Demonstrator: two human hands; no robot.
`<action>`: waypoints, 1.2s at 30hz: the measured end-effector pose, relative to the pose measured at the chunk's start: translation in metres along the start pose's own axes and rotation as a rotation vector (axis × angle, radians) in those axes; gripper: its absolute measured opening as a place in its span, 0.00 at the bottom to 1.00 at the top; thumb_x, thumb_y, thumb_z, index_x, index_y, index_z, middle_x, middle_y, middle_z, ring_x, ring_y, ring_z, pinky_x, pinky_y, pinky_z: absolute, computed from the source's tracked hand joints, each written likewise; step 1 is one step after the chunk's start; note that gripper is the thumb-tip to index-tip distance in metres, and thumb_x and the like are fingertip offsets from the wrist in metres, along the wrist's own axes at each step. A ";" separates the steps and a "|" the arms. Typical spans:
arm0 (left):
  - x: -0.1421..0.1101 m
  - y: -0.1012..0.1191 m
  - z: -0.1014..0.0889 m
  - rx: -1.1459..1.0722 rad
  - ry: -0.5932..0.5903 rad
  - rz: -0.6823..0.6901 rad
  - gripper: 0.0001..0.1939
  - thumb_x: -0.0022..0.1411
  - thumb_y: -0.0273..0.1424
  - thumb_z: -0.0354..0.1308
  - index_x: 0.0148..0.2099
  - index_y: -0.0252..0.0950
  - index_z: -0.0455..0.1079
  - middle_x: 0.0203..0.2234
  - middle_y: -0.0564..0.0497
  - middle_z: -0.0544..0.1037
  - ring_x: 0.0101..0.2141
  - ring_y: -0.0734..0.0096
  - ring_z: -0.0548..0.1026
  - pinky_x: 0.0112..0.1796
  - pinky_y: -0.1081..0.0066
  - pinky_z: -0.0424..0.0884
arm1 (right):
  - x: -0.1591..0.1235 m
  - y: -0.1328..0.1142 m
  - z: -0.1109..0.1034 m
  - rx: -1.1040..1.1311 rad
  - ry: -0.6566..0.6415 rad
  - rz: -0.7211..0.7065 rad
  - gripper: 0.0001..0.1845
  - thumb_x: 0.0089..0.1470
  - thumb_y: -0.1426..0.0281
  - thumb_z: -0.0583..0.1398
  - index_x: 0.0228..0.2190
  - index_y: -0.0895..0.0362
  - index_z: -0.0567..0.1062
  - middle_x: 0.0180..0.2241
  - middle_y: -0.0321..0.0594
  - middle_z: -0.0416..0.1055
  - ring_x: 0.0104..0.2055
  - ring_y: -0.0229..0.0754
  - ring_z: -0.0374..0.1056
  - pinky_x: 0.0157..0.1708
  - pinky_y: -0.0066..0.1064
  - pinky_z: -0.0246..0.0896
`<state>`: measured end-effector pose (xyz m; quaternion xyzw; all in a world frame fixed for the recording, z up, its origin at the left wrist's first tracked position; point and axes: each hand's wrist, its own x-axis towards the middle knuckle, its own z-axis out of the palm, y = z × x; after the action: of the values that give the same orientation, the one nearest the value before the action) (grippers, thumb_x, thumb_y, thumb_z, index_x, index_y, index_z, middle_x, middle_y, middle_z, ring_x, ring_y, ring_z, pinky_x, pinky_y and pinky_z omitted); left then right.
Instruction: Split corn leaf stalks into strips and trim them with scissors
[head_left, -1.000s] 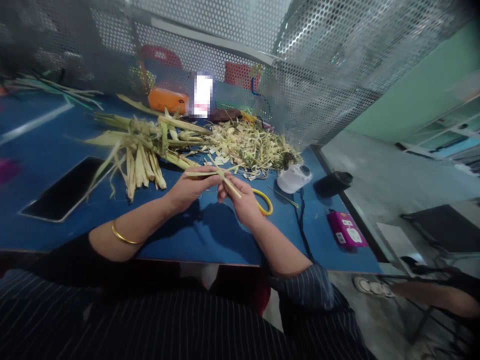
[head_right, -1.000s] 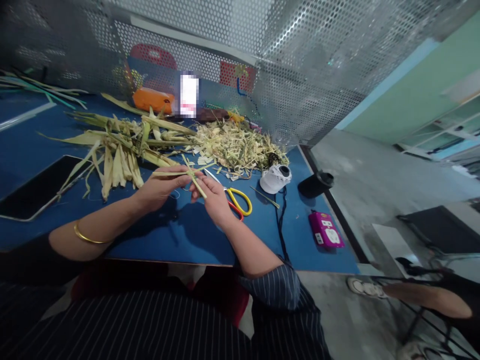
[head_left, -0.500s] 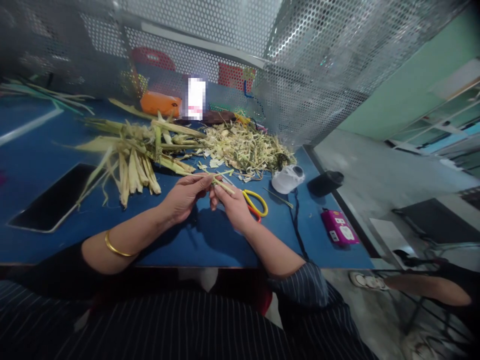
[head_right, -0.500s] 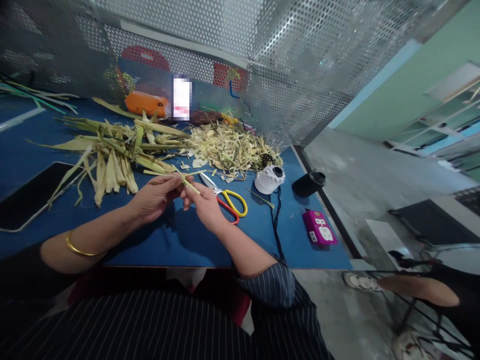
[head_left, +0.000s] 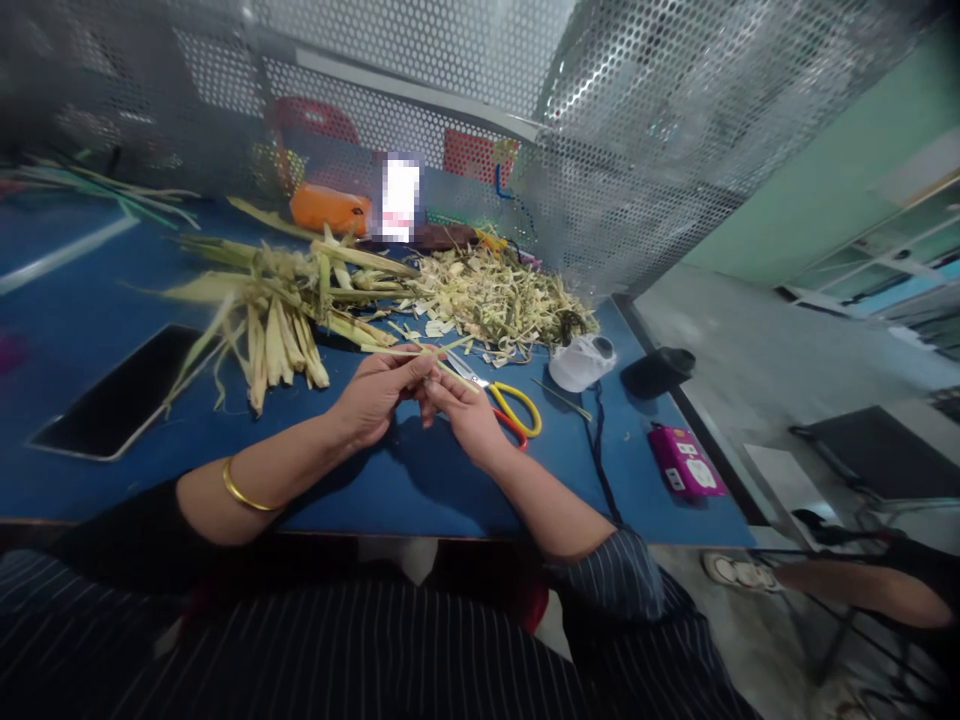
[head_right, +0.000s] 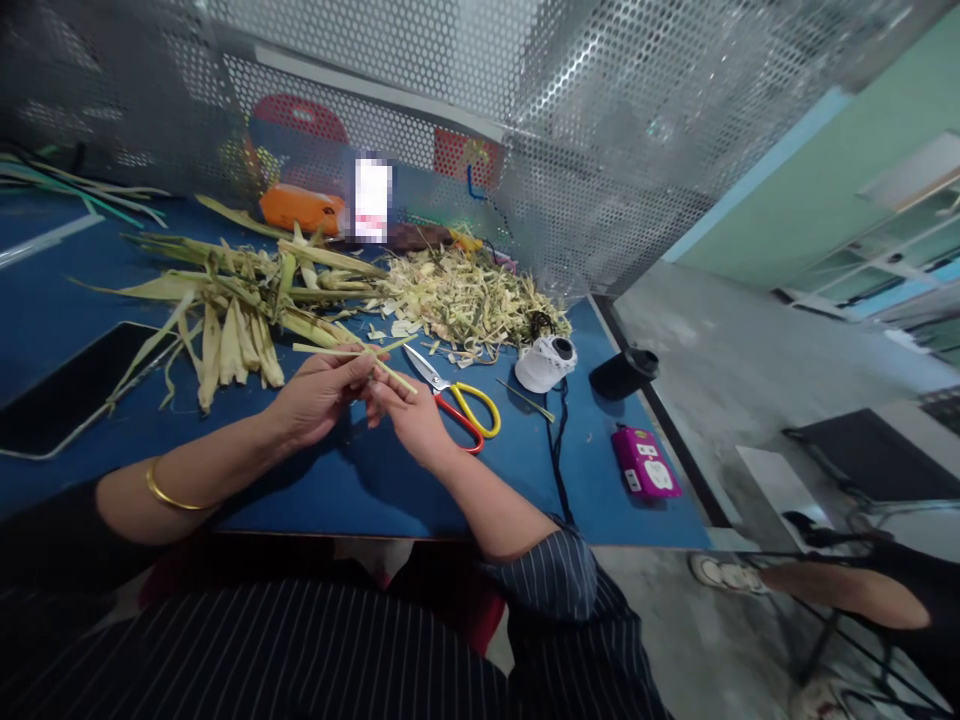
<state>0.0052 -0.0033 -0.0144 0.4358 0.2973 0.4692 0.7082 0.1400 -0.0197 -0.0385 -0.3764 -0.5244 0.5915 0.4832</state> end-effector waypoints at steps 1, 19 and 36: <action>0.001 -0.001 0.000 0.019 -0.003 0.009 0.15 0.53 0.40 0.67 0.28 0.32 0.72 0.21 0.53 0.71 0.17 0.74 0.69 0.17 0.70 0.69 | 0.000 0.000 0.000 -0.027 -0.010 -0.004 0.16 0.52 0.56 0.62 0.24 0.55 0.72 0.20 0.32 0.66 0.22 0.34 0.62 0.27 0.30 0.62; 0.006 -0.007 -0.006 0.268 0.160 -0.063 0.16 0.51 0.42 0.67 0.30 0.33 0.72 0.24 0.52 0.74 0.21 0.79 0.67 0.25 0.75 0.62 | 0.001 -0.010 -0.013 -0.285 0.308 -0.180 0.06 0.51 0.65 0.63 0.28 0.55 0.73 0.23 0.31 0.70 0.24 0.35 0.65 0.28 0.29 0.62; 0.005 -0.001 -0.004 0.441 0.212 0.038 0.17 0.50 0.41 0.66 0.21 0.34 0.70 0.17 0.55 0.67 0.20 0.78 0.58 0.24 0.71 0.53 | -0.005 -0.016 -0.017 -0.847 0.397 -0.448 0.11 0.59 0.63 0.58 0.39 0.55 0.75 0.40 0.43 0.73 0.46 0.44 0.67 0.48 0.36 0.60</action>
<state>0.0042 0.0026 -0.0171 0.5337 0.4569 0.4491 0.5519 0.1604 -0.0201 -0.0264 -0.5225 -0.6838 0.1264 0.4934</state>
